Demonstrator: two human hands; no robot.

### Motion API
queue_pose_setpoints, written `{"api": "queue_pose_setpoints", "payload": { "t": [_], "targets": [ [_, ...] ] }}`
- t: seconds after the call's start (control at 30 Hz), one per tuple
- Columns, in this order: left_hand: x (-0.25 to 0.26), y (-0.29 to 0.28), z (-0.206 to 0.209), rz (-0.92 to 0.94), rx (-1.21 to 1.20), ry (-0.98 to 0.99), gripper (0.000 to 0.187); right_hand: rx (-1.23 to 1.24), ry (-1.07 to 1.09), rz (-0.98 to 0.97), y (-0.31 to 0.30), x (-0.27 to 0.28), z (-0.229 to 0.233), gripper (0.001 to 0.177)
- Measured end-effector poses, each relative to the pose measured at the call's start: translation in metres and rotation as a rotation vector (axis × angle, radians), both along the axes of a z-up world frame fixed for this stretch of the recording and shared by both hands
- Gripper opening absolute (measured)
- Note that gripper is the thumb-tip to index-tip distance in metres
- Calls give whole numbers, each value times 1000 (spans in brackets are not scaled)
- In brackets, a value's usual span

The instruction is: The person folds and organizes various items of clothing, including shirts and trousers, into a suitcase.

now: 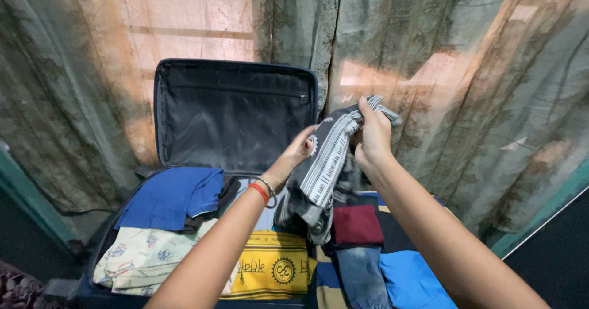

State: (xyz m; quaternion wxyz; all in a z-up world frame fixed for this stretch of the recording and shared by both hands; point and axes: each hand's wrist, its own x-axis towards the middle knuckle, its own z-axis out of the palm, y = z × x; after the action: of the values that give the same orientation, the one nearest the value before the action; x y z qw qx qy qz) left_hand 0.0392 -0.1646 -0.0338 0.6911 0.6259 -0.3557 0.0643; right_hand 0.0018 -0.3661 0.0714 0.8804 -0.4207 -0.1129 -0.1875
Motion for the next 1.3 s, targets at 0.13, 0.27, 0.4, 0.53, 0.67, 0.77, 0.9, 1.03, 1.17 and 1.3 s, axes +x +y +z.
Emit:
{"api": "queue_pose_setpoints", "payload": {
  "t": [0.13, 0.27, 0.4, 0.53, 0.67, 0.77, 0.9, 1.03, 1.17, 1.3],
  "targets": [
    [-29, -25, 39, -253, -103, 95, 80, -12, -74, -55, -12, -9, 8, 12],
    [-43, -42, 65, -176, -17, 42, 87, -77, -102, -71, -34, -21, 16, 14],
    [-27, -62, 63, 224, 269, -215, 58, -85, -11, -135, -56, -34, 18, 13],
    [2, -81, 66, 276, 116, 75, 18, -167, -30, -223, -87, -43, 19, 21],
    [22, -92, 76, 379, 74, 17, 22, -455, -16, -435, -120, -48, 15, 32],
    [34, -114, 77, 318, 66, -62, 22, -572, -36, -593, -131, -49, 11, 31],
    [45, -143, 68, 151, 49, 2, 24, -881, -288, -731, -126, -81, 14, 44],
    [40, -167, 63, -6, 88, -72, 26, -1417, -929, -1143, -120, -99, 30, 82],
    [22, -163, 74, -45, 189, -59, 23, -1451, -325, -270, -132, -92, 34, 52],
    [-8, -140, 75, -218, 125, 16, 26, -1431, -330, -297, -144, -74, 24, 43]
  ]
}}
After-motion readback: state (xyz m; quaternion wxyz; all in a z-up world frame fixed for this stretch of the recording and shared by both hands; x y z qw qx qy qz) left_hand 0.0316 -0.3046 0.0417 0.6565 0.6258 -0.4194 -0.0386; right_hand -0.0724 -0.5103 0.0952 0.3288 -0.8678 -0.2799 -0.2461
